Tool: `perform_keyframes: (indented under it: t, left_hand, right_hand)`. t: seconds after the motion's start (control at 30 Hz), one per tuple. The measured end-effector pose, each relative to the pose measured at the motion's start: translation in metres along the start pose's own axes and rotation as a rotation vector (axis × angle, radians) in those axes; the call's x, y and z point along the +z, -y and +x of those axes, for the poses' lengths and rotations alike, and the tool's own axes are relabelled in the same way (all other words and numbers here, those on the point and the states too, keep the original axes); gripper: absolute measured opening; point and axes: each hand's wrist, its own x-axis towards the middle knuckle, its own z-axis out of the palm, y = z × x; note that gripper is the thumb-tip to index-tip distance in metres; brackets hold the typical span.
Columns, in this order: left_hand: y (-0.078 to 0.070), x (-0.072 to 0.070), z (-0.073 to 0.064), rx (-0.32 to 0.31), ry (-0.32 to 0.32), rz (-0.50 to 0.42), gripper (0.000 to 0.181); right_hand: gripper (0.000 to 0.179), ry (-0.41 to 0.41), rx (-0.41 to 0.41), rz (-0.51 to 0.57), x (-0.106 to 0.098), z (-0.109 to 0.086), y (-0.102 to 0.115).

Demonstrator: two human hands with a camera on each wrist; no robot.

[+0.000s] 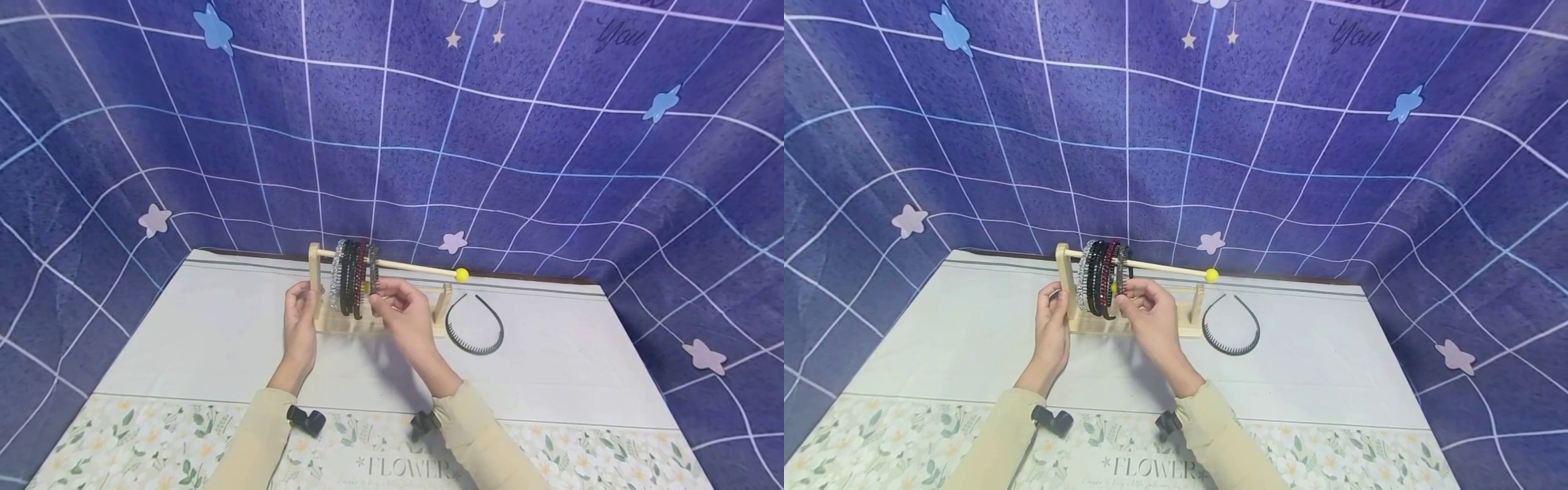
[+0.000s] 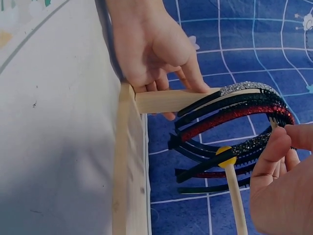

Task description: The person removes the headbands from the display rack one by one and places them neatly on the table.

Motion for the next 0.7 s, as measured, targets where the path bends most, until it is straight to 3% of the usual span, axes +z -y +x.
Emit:
perform_keyframes:
  t: [0.43, 0.7]
  left_hand:
    - [0.002, 0.002, 0.0, 0.008, -0.014, -0.035, 0.024]
    - [0.002, 0.001, 0.0, 0.0, -0.015, -0.016, 0.026]
  right_hand:
    - [0.023, -0.038, -0.051, 0.059, -0.01, 0.002, 0.01]
    - [0.025, -0.055, -0.03, 0.05, -0.016, 0.001, 0.018]
